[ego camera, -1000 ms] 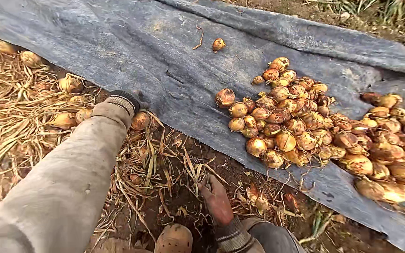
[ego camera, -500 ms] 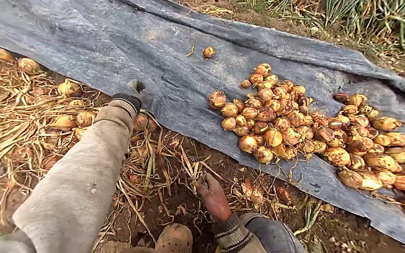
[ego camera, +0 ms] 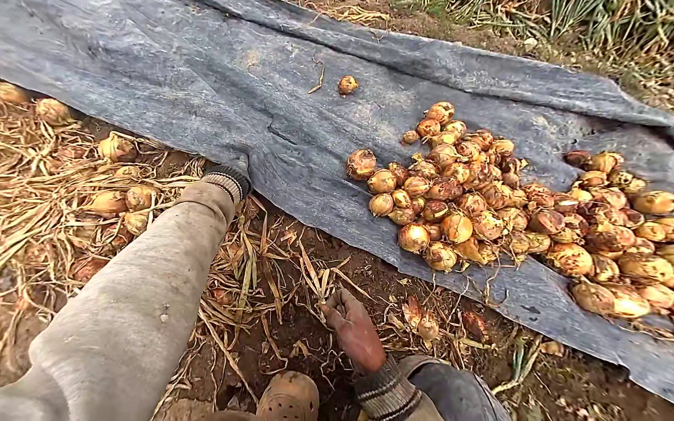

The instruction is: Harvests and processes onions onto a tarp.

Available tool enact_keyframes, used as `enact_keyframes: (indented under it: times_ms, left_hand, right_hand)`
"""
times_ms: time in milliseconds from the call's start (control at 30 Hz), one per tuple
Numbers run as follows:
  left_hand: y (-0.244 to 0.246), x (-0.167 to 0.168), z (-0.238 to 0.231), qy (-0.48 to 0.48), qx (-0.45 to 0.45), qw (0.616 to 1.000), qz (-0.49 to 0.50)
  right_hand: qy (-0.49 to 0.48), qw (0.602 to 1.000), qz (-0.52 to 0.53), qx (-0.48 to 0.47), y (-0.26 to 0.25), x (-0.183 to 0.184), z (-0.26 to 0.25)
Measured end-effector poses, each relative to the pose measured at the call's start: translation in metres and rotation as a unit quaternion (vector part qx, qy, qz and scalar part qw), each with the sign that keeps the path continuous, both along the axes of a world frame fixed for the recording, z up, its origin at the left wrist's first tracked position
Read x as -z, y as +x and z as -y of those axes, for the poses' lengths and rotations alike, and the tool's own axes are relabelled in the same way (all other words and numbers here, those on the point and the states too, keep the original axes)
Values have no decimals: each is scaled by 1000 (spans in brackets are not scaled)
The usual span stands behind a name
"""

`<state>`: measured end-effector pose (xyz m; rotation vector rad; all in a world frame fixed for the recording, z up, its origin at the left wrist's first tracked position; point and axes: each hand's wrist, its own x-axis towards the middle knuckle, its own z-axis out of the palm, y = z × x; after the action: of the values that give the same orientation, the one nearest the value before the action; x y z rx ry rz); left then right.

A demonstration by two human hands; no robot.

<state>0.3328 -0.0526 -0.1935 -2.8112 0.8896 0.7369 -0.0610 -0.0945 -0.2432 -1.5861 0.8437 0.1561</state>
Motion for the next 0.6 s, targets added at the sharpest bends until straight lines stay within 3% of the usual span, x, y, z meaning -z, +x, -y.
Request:
enact_keyframes:
  times_ms: [100, 233, 333, 533, 600]
  left_hand:
    - [12, 31, 5, -90, -67, 990, 88]
    - [7, 31, 19, -9, -134, 985, 110]
    - [3, 27, 31, 31, -124, 988, 84]
    - [3, 38, 37, 14, -121, 989, 81]
    - [-8, 24, 31, -4, -115, 990, 80]
  right_hand:
    - [-2, 1000, -8, -11, -1, -3, -1]
    - [-3, 1000, -18, -25, -1, -2, -3]
    - [-5, 1000, -20, -21, -1, -2, -3]
    - [10, 999, -49, 2, -2, 3, -2]
    - [17, 999, -50, 8, -2, 3, -2]
